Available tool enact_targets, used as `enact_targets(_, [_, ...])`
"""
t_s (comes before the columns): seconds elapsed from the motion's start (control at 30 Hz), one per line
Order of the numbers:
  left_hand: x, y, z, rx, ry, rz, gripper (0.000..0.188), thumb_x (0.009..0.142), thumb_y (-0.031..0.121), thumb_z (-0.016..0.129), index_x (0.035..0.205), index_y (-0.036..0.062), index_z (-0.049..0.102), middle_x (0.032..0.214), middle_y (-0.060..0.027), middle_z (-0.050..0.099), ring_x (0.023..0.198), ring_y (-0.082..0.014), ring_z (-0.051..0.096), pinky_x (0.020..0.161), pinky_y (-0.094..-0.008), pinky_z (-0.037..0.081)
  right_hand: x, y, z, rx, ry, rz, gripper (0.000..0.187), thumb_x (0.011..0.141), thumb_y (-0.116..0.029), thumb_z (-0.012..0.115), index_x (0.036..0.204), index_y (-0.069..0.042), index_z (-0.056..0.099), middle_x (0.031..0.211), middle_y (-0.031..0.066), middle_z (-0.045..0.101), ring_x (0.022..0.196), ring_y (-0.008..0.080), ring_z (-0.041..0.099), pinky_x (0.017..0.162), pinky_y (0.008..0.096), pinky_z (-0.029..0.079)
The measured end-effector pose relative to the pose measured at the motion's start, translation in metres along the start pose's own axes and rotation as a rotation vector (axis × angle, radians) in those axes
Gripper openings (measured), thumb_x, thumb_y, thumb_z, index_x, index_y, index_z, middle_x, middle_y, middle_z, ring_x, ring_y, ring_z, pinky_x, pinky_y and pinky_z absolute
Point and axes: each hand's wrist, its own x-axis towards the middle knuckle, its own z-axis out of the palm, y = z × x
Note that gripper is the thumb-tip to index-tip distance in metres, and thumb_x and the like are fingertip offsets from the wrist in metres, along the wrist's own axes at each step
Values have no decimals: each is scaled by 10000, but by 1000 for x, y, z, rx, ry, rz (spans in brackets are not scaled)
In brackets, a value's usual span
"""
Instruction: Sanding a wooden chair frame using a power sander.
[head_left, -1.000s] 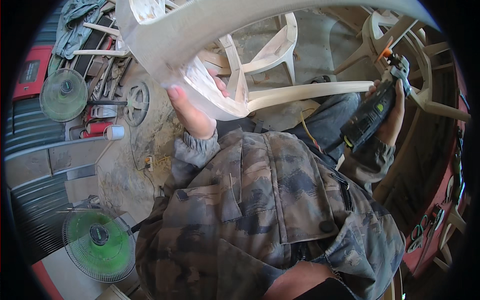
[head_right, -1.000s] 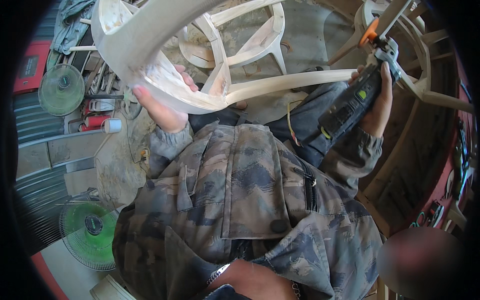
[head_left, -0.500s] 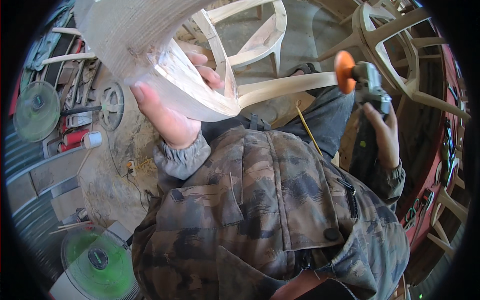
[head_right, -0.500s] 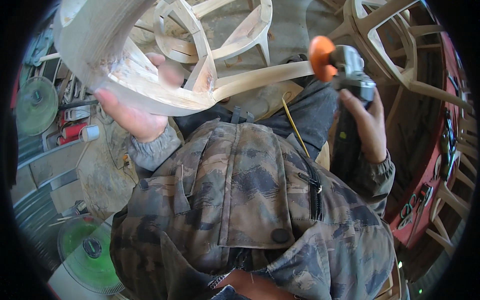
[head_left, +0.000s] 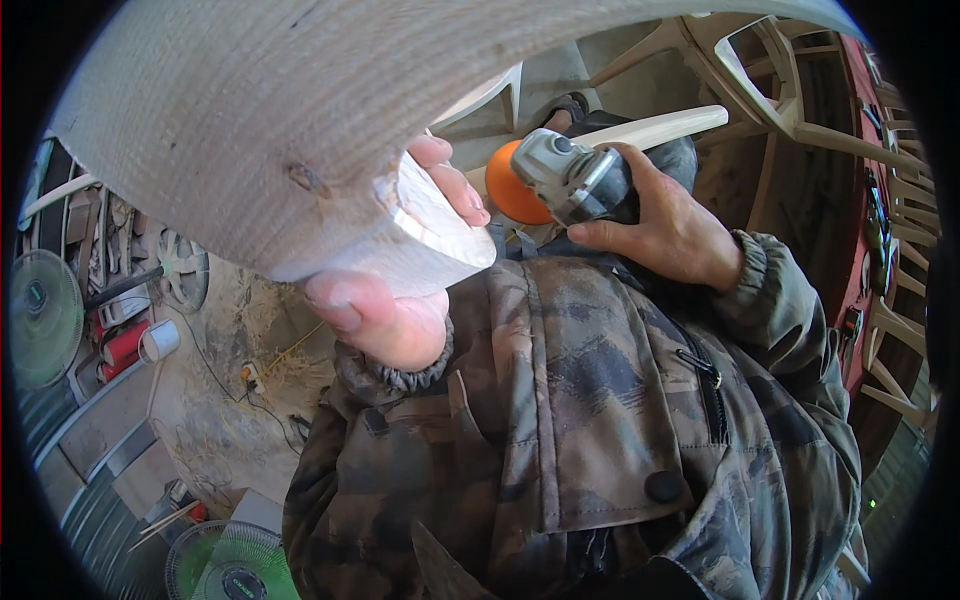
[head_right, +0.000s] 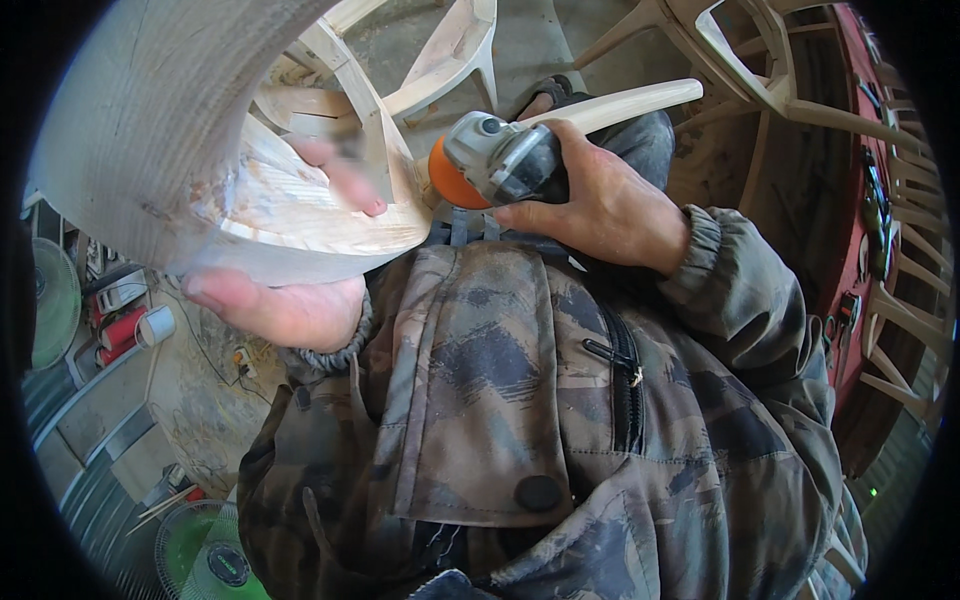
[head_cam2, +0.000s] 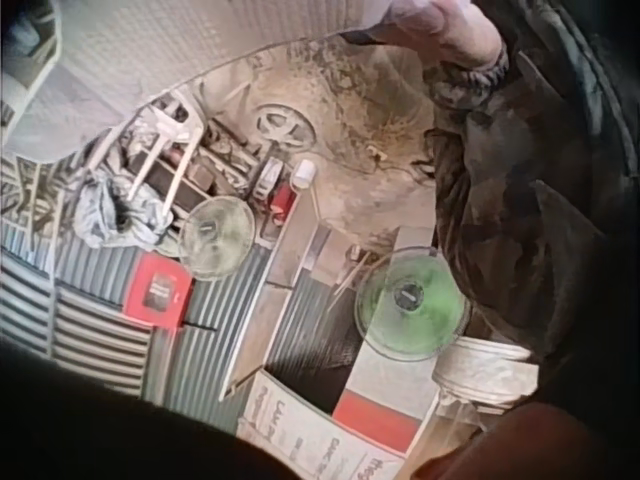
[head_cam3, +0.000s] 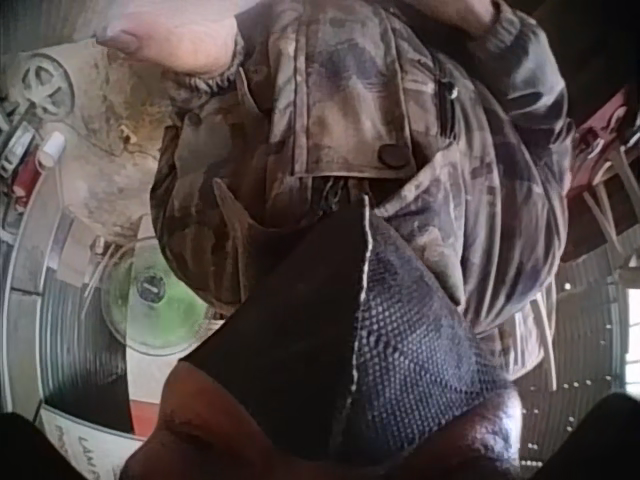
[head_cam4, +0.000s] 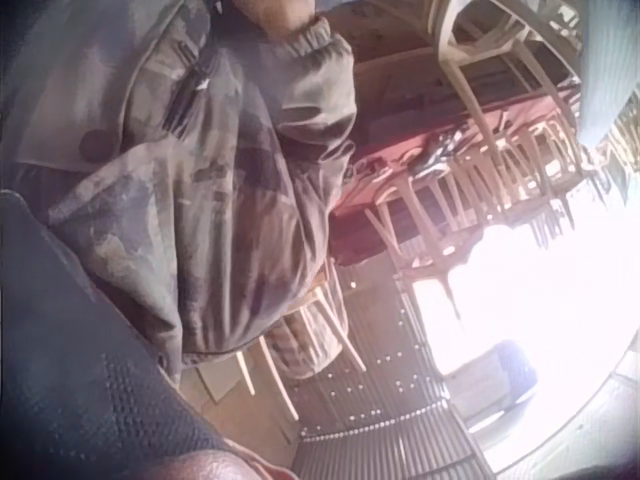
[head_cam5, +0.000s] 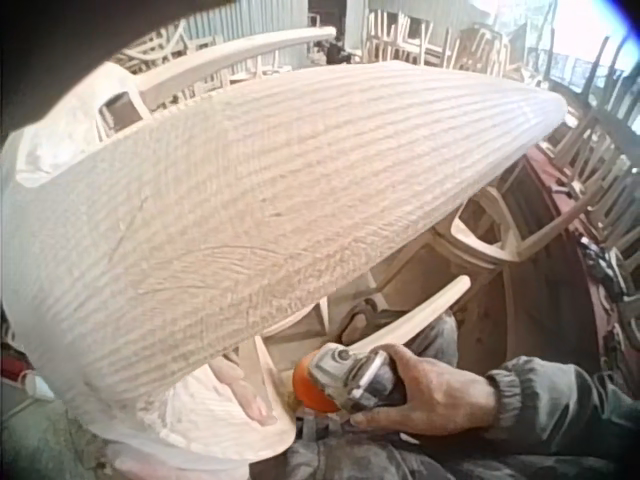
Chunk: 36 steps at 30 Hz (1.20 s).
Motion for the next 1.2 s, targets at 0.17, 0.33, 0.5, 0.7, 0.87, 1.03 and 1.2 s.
enact_targets(0.17, [-3, -3, -3, 16, -38, -51, 1056, 800, 879, 332, 1219, -88, 389, 882, -258, 569, 516, -268, 557, 430, -358, 478, 6, 0, 2, -56, -62, 24, 857, 787, -433, 792, 1336, 80, 379, 1174, 307, 601, 1137, 385, 600, 1003, 407, 456])
enact_targets(0.33, [-1, -18, 3, -175, -65, 84, 1068, 799, 885, 312, 1232, -90, 370, 865, -253, 555, 523, -265, 547, 425, -348, 474, 6, 2, -4, -102, -94, 100, 859, 789, -387, 795, 1390, 40, 355, 1175, 263, 625, 1134, 344, 609, 1001, 398, 450])
enact_targets(0.5, [-1, 16, 36, -452, -50, 78, 1066, 816, 864, 340, 1297, -86, 296, 859, -256, 530, 534, -261, 519, 416, -337, 457, 0, 14, -19, -135, 17, 89, 816, 790, -408, 787, 1334, 52, 390, 1096, 278, 645, 1060, 364, 645, 940, 405, 488])
enact_targets(0.7, [-10, 8, 21, 94, -72, -70, 1030, 818, 860, 345, 1304, -47, 329, 878, -248, 545, 532, -256, 522, 412, -338, 451, -20, 59, -53, -206, 285, 194, 725, 780, -427, 800, 1216, 68, 500, 1063, 241, 667, 1008, 332, 670, 873, 395, 514])
enact_targets(0.87, [5, 14, 24, 129, 48, -62, 1052, 783, 892, 353, 1314, -16, 363, 906, -227, 570, 566, -248, 540, 439, -346, 452, -33, 65, -45, -138, 446, 210, 736, 768, -416, 818, 1225, 67, 502, 1089, 213, 658, 1029, 306, 654, 897, 373, 502])
enact_targets(1.03, [24, 23, 4, 122, 29, -100, 1040, 758, 907, 384, 1323, 35, 393, 946, -208, 589, 585, -254, 552, 496, -383, 454, -33, 20, -10, 24, 214, 23, 801, 774, -396, 812, 1318, 41, 418, 1104, 251, 655, 1036, 326, 670, 938, 396, 519])
enact_targets(1.2, [36, 26, 2, 132, -8, -82, 1001, 776, 889, 390, 1296, 34, 413, 952, -211, 590, 592, -270, 555, 499, -386, 456, -26, 9, 0, -21, 153, -74, 830, 777, -403, 802, 1345, 28, 375, 1086, 278, 653, 1021, 388, 669, 932, 423, 527])
